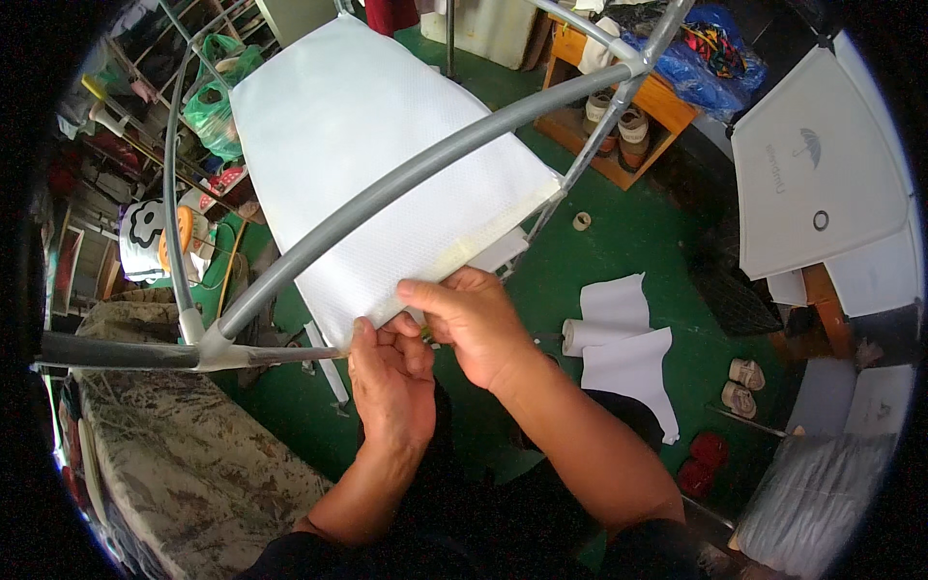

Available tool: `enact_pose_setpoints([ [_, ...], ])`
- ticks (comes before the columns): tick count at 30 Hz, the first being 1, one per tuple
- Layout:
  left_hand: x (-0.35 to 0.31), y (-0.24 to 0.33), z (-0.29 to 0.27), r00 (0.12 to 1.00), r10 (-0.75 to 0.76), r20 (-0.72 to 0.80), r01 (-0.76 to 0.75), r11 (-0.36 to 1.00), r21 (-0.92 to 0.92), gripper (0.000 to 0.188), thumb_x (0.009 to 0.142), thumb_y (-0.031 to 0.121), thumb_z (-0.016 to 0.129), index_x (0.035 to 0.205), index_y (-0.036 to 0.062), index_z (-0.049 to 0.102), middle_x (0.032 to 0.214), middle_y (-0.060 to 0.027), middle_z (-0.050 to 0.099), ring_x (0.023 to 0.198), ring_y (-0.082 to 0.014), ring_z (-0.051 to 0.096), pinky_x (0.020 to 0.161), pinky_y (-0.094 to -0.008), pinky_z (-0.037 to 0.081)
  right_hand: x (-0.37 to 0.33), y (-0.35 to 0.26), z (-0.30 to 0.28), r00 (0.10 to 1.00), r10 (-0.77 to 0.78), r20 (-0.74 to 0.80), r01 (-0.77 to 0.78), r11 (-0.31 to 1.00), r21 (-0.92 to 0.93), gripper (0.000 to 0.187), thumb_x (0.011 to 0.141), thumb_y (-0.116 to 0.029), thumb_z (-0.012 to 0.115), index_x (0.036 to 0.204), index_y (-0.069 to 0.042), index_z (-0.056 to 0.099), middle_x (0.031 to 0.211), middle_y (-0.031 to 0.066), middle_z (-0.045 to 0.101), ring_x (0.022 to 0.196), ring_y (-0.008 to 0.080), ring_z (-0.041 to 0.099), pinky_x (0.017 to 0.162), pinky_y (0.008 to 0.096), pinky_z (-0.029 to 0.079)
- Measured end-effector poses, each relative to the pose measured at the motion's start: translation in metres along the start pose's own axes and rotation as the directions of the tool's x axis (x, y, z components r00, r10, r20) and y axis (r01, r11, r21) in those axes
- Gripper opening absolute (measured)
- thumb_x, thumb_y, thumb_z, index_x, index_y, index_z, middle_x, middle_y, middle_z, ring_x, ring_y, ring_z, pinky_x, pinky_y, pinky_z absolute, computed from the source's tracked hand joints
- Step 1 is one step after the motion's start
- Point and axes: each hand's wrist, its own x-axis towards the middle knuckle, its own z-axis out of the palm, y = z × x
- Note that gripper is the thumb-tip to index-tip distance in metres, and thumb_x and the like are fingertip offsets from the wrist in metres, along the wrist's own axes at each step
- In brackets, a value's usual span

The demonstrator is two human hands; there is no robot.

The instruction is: The person secures a white fabric panel to a metal umbrella frame using clear tape. They repeatedly wrap and press tape along the frame edges to hold the fabric in place, then use yellow tape to reinforce the attachment.

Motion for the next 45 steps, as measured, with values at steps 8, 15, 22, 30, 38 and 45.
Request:
enact_pose_setpoints([
  [8,0.001,-0.001,-0.005,0.999,0.027,0.028,-0.027,1.000,-0.005,0.043,0.108,0.035,0.041,0.089,0.0015,0.060,0.078,-0.0043,0.058,0.062,-0.0117,0.043,0.061,-0.0288,0.036,0.017,-0.043,-0.033,0.956,-0.171,-0.240,0.204,0.972,0.120,0.025,0.085,-0.007,0.076,0.076,-0.013,0.054,0.065,-0.0052,0.043,0.051,0.0056,0.037,0.047,0.0226,0.027],
  [15,0.003,-0.001,-0.006,0.996,0.057,0.073,-0.058,0.998,0.021,0.038,0.108,0.038,0.045,0.095,0.0043,0.056,0.087,-0.0061,0.060,0.065,-0.0128,0.042,0.063,-0.0293,0.037,0.028,-0.058,-0.046,0.923,-0.210,-0.323,0.298,0.920,0.254,0.030,0.086,-0.007,0.076,0.075,-0.014,0.049,0.070,-0.0039,0.043,0.052,0.0062,0.037,0.046,0.0239,0.028],
  [22,-0.007,0.000,-0.039,0.982,0.003,0.191,-0.045,0.976,0.215,0.025,0.105,0.022,0.055,0.109,-0.0006,0.066,0.085,-0.0065,0.066,0.064,-0.0064,0.045,0.059,-0.0213,0.036,0.010,-0.011,-0.009,0.979,-0.117,-0.169,0.139,0.983,0.123,0.019,0.091,-0.013,0.073,0.080,-0.011,0.057,0.068,-0.0039,0.048,0.053,0.0068,0.040,0.048,0.0237,0.030],
  [30,-0.009,0.001,-0.116,0.990,0.084,0.110,-0.123,0.898,0.423,0.012,0.103,0.013,0.056,0.099,0.0038,0.062,0.081,-0.0050,0.063,0.060,-0.0059,0.043,0.056,-0.0209,0.035,-0.010,0.028,0.037,0.998,0.039,0.057,-0.037,0.999,-0.035,0.016,0.090,-0.015,0.076,0.079,-0.006,0.069,0.066,-0.0039,0.056,0.054,0.0049,0.043,0.050,0.0229,0.031],
  [38,0.004,0.033,-0.104,0.862,0.451,0.232,-0.506,0.739,0.444,0.034,0.096,0.016,0.069,0.122,-0.0008,0.055,0.105,-0.0056,0.061,0.080,-0.0075,0.051,0.067,-0.0215,0.041,-0.005,0.035,0.036,0.994,0.016,0.104,-0.001,0.990,-0.145,0.011,0.090,-0.015,0.076,0.092,-0.004,0.072,0.073,-0.0023,0.062,0.058,0.0044,0.047,0.051,0.0216,0.035],
  [45,0.007,0.034,-0.091,0.798,0.516,0.311,-0.596,0.606,0.527,0.043,0.087,-0.006,0.073,0.122,0.0008,0.049,0.114,-0.0072,0.057,0.099,-0.0133,0.058,0.085,-0.0267,0.049,0.001,0.039,0.032,0.987,0.016,0.161,0.012,0.985,-0.174,0.012,0.092,-0.015,0.074,0.094,-0.005,0.071,0.076,-0.0017,0.062,0.060,0.0047,0.048,0.051,0.0211,0.037],
])
